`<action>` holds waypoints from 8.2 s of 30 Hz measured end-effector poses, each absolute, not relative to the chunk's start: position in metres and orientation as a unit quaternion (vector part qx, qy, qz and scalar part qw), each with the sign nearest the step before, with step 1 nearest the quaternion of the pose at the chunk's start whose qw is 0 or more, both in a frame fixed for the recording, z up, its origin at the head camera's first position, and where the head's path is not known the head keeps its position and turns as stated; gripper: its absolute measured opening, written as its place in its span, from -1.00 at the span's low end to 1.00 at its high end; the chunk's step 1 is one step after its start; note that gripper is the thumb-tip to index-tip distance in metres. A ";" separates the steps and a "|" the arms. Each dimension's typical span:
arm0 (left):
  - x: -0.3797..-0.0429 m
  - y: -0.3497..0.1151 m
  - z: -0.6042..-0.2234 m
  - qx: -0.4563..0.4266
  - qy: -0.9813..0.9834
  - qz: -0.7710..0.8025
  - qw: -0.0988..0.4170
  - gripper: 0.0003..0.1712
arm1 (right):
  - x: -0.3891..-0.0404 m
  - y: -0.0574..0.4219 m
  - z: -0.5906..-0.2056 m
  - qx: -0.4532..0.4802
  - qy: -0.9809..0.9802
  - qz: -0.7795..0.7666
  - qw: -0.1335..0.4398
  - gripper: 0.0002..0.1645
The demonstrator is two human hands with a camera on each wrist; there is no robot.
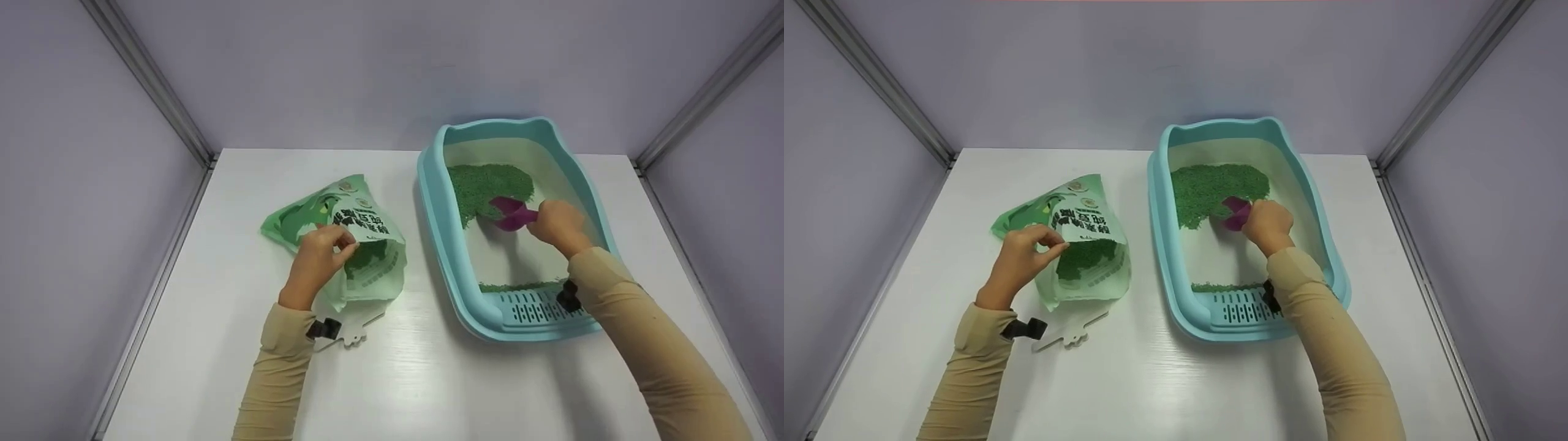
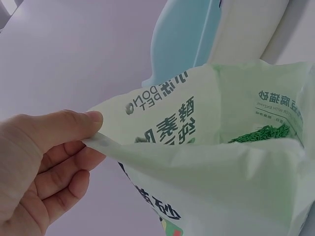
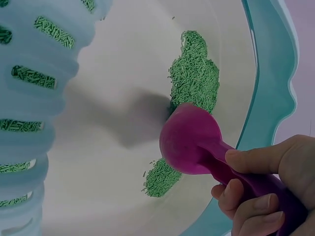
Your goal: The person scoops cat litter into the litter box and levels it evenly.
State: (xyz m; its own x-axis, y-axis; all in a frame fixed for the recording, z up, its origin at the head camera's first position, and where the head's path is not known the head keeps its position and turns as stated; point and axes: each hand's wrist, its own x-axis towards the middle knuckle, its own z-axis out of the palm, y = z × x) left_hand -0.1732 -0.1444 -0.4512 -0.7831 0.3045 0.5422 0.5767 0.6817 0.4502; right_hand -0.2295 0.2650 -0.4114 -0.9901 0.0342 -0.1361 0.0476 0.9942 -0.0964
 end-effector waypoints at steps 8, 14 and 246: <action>-0.173 -0.146 -0.451 -0.245 -0.891 -0.316 0.214 -0.90 | -0.218 0.259 -0.411 -0.005 0.996 -0.054 0.077 -0.69; -0.174 -0.146 -0.452 -0.244 -0.891 -0.313 0.220 -0.90 | -0.213 0.262 -0.408 -0.013 0.994 -0.074 0.082 -0.72; -0.169 -0.145 -0.445 -0.243 -0.901 -0.320 0.165 -0.89 | -0.078 0.167 -0.415 -0.167 0.965 -0.204 -0.014 -0.86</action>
